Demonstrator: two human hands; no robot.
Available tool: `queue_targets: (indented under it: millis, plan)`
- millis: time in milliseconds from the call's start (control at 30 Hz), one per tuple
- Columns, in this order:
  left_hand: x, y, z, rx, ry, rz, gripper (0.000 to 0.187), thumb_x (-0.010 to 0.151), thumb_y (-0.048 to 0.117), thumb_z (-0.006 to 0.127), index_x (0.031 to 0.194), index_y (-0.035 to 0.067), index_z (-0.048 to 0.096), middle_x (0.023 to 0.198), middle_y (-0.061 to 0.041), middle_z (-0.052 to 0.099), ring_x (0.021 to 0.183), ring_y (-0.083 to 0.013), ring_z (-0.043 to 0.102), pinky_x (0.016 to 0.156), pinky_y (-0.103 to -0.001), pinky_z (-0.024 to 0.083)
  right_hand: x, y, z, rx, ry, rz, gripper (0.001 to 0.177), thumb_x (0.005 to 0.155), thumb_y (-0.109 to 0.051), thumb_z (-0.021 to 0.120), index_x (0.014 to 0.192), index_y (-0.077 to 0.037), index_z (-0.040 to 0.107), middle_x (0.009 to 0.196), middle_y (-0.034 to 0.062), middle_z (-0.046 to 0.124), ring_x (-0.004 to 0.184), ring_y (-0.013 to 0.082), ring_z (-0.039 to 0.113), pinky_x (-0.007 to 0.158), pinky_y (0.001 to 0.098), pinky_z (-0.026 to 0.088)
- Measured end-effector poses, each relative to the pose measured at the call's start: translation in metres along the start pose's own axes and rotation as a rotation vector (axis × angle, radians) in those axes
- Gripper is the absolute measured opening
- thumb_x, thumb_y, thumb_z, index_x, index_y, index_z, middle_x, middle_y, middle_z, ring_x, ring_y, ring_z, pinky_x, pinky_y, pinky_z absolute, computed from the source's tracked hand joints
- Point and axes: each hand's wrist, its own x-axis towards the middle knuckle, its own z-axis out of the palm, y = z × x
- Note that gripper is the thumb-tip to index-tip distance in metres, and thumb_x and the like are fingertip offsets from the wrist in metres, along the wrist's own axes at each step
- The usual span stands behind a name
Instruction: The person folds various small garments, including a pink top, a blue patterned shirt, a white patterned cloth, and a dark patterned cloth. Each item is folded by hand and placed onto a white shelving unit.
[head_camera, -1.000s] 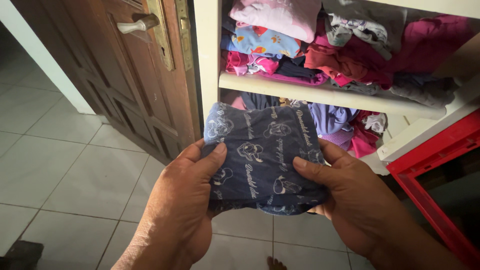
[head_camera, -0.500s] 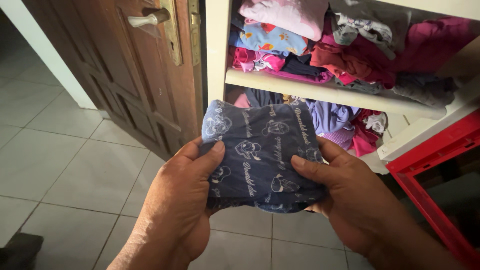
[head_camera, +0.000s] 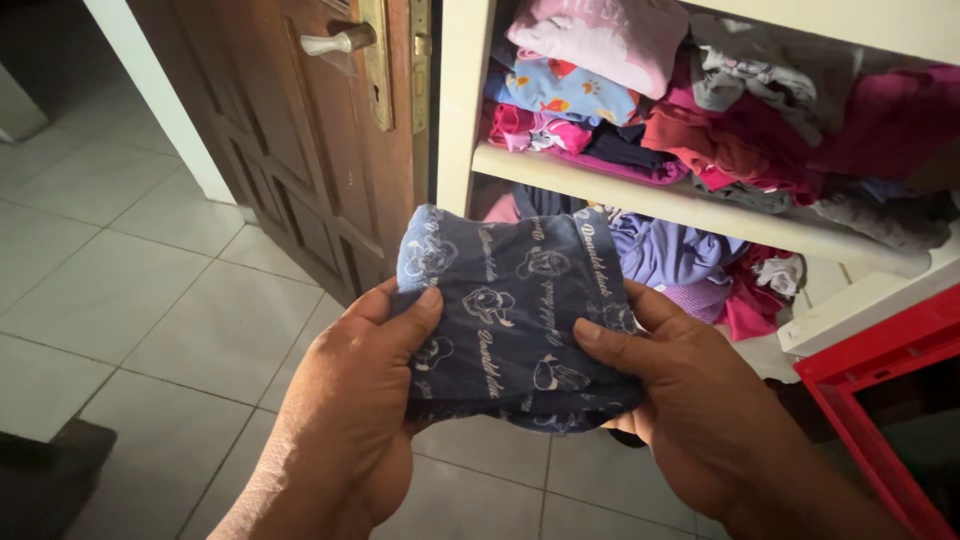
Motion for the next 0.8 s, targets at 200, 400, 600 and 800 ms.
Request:
queue_targets:
  millis: [200, 400, 600, 800]
  plan:
    - [-0.013, -0.019, 0.016, -0.029, -0.034, 0.053, 0.041, 0.097, 0.021, 0.059, 0.136, 0.010, 0.060, 0.108, -0.008, 0.078, 0.086, -0.0161, 0.073, 0.075, -0.037, 0.060, -0.012, -0.006, -0.023, -0.024, -0.048, -0.022, 0.043, 0.096, -0.011, 0.068, 0.139, -0.006, 0.065, 0.112, 0.0066, 0.077, 0.088, 0.0155, 0.073, 0.075, 0.0346, 0.061]
    - [-0.028, -0.028, 0.028, -0.039, 0.002, 0.039, 0.041, 0.096, 0.021, 0.059, 0.136, 0.010, 0.059, 0.108, -0.008, 0.077, 0.086, -0.0159, 0.073, 0.076, -0.037, 0.061, -0.025, -0.014, -0.037, -0.057, -0.041, -0.016, 0.041, 0.097, -0.012, 0.068, 0.138, -0.007, 0.064, 0.110, 0.0058, 0.078, 0.086, 0.0144, 0.073, 0.072, 0.0332, 0.060]
    - [-0.045, -0.038, 0.034, -0.066, -0.036, 0.085, 0.041, 0.097, 0.022, 0.059, 0.135, 0.008, 0.059, 0.110, -0.008, 0.078, 0.088, -0.0157, 0.074, 0.076, -0.038, 0.061, -0.040, -0.019, -0.043, -0.084, -0.037, -0.003, 0.040, 0.097, -0.013, 0.066, 0.136, -0.006, 0.062, 0.108, 0.0070, 0.077, 0.084, 0.0147, 0.073, 0.072, 0.0342, 0.060]
    - [-0.059, -0.054, 0.032, -0.101, -0.013, 0.096, 0.040, 0.096, 0.021, 0.059, 0.135, 0.009, 0.059, 0.108, -0.007, 0.078, 0.086, -0.0154, 0.074, 0.076, -0.037, 0.061, -0.054, -0.018, -0.048, -0.096, -0.088, -0.010, 0.041, 0.098, -0.014, 0.066, 0.137, -0.006, 0.059, 0.108, 0.0080, 0.077, 0.085, 0.0158, 0.073, 0.074, 0.0370, 0.062]
